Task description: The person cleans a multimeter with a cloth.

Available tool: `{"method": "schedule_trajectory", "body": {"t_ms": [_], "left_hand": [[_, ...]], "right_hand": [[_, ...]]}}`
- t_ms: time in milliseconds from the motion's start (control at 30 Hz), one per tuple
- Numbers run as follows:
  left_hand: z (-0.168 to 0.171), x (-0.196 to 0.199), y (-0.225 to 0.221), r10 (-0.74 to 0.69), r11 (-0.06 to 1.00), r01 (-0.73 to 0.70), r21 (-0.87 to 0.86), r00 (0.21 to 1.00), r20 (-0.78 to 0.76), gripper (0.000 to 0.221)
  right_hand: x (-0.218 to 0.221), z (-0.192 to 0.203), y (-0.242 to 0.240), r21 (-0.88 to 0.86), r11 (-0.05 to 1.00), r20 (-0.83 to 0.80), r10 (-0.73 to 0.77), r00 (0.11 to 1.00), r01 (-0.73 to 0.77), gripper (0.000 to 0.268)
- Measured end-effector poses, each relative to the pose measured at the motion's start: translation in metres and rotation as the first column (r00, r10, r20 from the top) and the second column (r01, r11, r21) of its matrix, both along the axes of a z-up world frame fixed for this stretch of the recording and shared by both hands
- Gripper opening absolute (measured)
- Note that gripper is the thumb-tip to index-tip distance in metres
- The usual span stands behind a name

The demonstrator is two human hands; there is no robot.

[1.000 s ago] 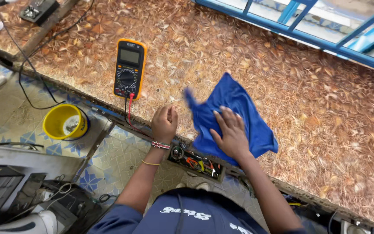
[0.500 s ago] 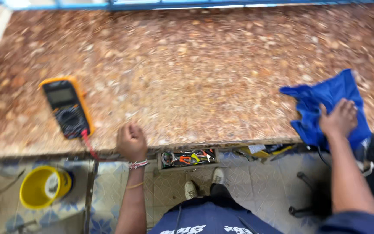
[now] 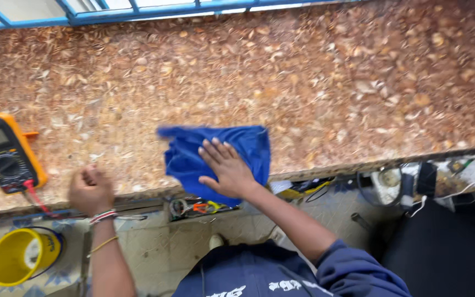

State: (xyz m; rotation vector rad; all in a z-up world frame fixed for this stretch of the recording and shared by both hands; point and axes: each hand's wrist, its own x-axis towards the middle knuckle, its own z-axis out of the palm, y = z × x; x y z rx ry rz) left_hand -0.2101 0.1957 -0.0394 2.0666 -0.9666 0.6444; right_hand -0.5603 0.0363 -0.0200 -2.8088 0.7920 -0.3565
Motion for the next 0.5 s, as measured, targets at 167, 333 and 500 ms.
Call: {"method": "schedule_trajectory", "body": {"t_ms": [167,333,500], "left_hand": [[-0.033,0.04,0.0,0.203,0.979,-0.201,0.045,0.977,-0.059,0.014],[-0.028,0.032,-0.01,0.31,0.95,-0.301,0.08,0.941,-0.136,0.013],[-0.003,-0.044,-0.005,0.104,0.993,-0.097,0.068,0.989,-0.104,0.022]], "right_hand": [[-0.125,0.018,-0.048,0.084,0.996,-0.063,0.023,0.998,-0.018,0.085],[-0.261,0.056,-0.145,0.235,0.943,-0.243,-0.178,0.954,0.236,0.086],[-0.421,0.022,-0.254,0.026,0.771,-0.037,-0.635,0.772,0.636,0.093]]}}
